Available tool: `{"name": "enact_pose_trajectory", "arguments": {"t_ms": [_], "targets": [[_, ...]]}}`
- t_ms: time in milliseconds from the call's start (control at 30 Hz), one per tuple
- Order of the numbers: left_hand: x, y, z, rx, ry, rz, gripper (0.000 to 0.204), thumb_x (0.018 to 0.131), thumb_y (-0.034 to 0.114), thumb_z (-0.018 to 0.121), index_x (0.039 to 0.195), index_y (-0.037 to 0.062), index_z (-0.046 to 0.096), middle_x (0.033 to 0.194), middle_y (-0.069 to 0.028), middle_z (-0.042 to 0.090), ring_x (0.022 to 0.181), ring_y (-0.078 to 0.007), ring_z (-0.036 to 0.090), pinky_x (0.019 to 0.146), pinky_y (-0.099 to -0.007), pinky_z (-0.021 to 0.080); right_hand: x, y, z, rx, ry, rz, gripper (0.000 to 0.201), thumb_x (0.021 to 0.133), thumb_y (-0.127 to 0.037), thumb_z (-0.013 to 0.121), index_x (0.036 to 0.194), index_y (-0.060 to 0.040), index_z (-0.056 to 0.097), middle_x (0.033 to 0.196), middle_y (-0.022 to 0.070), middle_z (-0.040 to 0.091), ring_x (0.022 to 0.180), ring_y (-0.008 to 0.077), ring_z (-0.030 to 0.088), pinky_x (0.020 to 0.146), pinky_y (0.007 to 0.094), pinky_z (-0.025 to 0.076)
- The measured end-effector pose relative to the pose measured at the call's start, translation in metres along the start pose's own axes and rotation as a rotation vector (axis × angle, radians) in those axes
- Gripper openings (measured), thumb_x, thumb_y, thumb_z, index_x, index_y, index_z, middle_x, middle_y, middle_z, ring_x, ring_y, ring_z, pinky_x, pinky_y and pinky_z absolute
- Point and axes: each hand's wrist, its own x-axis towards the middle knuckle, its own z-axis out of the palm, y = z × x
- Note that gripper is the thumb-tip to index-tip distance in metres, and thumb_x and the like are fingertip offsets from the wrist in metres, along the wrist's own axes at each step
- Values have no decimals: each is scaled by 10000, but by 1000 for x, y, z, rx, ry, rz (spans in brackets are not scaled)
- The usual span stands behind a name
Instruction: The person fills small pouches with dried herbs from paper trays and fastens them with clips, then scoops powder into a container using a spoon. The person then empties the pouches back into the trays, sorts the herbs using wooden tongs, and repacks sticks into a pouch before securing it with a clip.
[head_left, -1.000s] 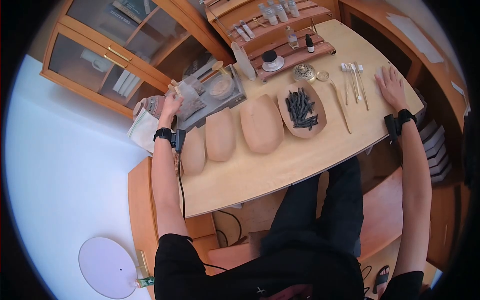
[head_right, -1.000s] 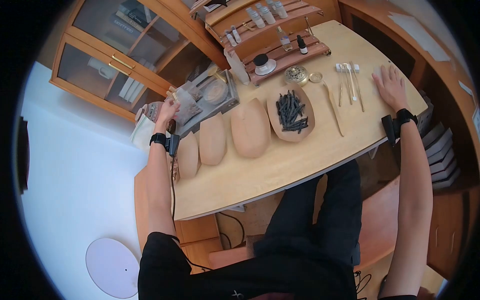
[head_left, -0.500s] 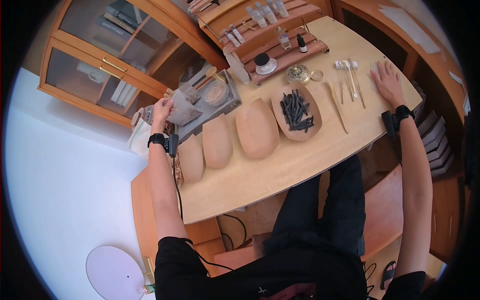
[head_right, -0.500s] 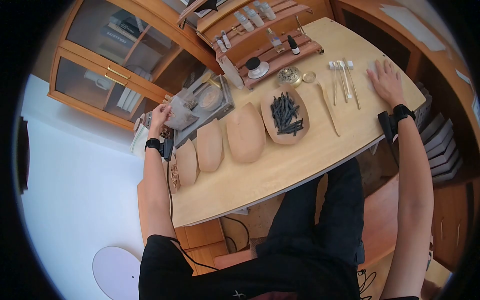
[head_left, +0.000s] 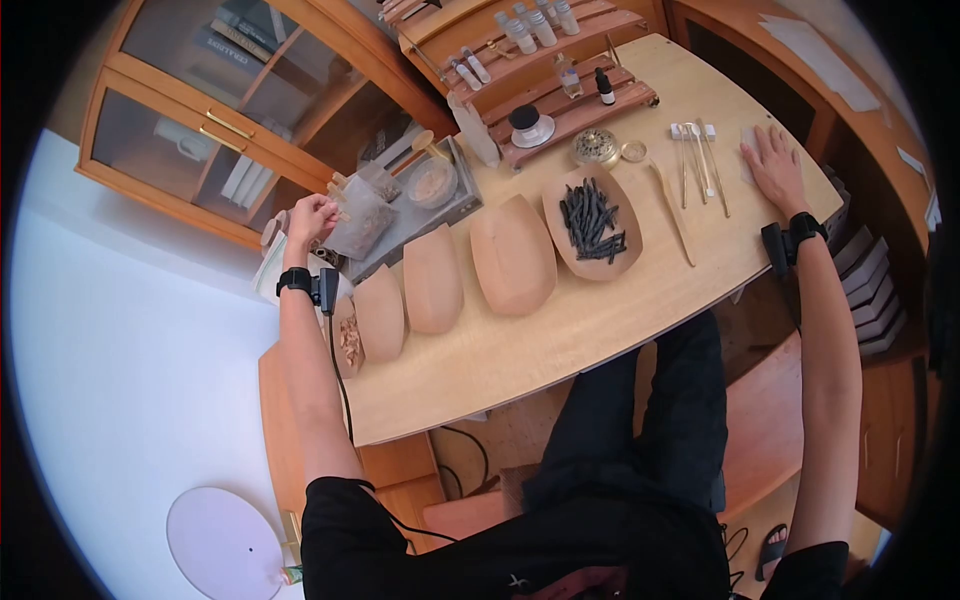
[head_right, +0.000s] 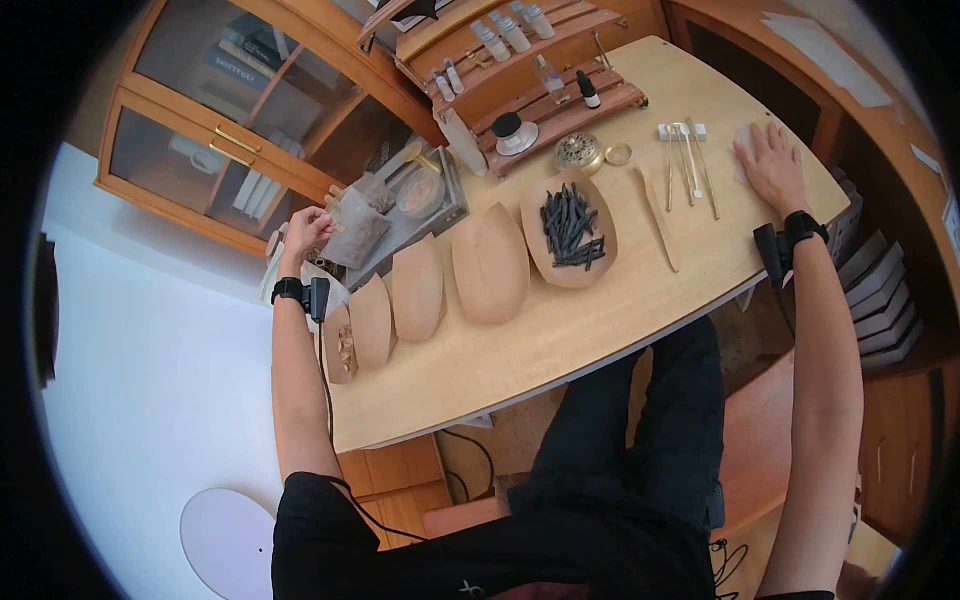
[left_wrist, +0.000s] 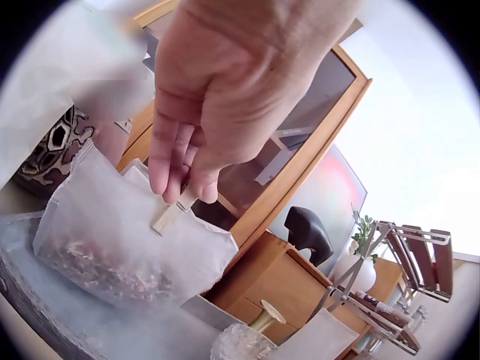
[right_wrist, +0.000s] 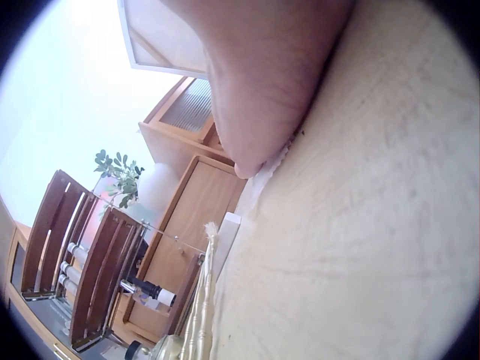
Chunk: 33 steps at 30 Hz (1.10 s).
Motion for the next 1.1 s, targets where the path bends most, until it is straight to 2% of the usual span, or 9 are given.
{"name": "enact_pose_trajectory", "arguments": {"t_ms": [233, 300, 633, 833, 900, 967, 1033, 1067, 1100], "targets": [[-28, 23, 1, 147, -88, -6, 65, 887, 34, 656, 851, -16, 675, 707, -45, 664, 627, -95, 620, 533, -211, 489, 0, 3, 4, 10, 26, 1, 644, 983, -544, 356, 1453, -107, 406, 1529, 207, 327, 1444, 339, 260, 1151, 540, 199], [-35, 24, -5, 163, -201, 71, 58, 861, 34, 682, 822, -9, 679, 705, -48, 670, 625, -91, 611, 567, -220, 498, 1, 3, 7, -7, 35, -7, 642, 982, -544, 356, 1453, -110, 405, 1530, 203, 329, 1444, 337, 260, 1152, 540, 194], [-69, 46, -9, 343, -188, 162, 47, 781, 32, 727, 804, -7, 714, 705, -50, 692, 603, -85, 593, 555, -241, 476, 4, 3, 7, -5, 31, 2, 643, 977, -549, 366, 1449, -114, 413, 1538, 197, 322, 1447, 334, 255, 1156, 529, 196], [-69, 64, -28, 160, -42, 124, 83, 857, 71, 689, 895, 0, 704, 717, -25, 668, 595, -70, 575, 548, -212, 465, 3, 3, 5, 4, 18, 14, 645, 978, -547, 364, 1451, -110, 407, 1540, 201, 315, 1448, 337, 254, 1158, 531, 195], [-65, 76, -28, -159, 187, 135, 121, 921, 119, 654, 941, 2, 678, 756, -8, 644, 612, -60, 560, 565, -195, 450, 2, 3, 6, 25, 39, 1, 639, 980, -535, 372, 1447, -100, 407, 1538, 205, 316, 1446, 342, 254, 1157, 534, 198], [-61, 96, -26, -210, 152, 121, 177, 940, 157, 646, 1028, 4, 651, 854, -41, 675, 703, -78, 620, 636, -196, 504, 2, 1, 4, 13, 38, 4, 633, 981, -527, 378, 1443, -95, 409, 1537, 207, 317, 1447, 346, 251, 1156, 535, 201], [-62, 123, -6, -579, 94, 161, 231, 943, 179, 650, 1078, -7, 626, 938, -88, 692, 819, -124, 668, 733, -223, 549, 0, -1, 0, -1, 37, 6, 628, 981, -519, 384, 1440, -90, 411, 1535, 209, 318, 1447, 350, 248, 1155, 536, 203], [-52, 129, 0, -657, 62, 168, 238, 960, 164, 617, 1099, -29, 612, 1014, -164, 699, 919, -194, 694, 817, -275, 573, -1, -3, -3, 13, 26, 10, 624, 981, -514, 390, 1437, -88, 413, 1533, 210, 320, 1446, 353, 249, 1155, 536, 204], [-44, 133, 8, -661, 68, 176, 238, 960, 164, 617, 1099, -29, 612, 1014, -164, 699, 919, -194, 694, 817, -275, 573, -3, -4, -6, 27, 14, 12, 621, 981, -509, 395, 1434, -85, 415, 1531, 210, 322, 1444, 357, 250, 1154, 536, 206]]}}
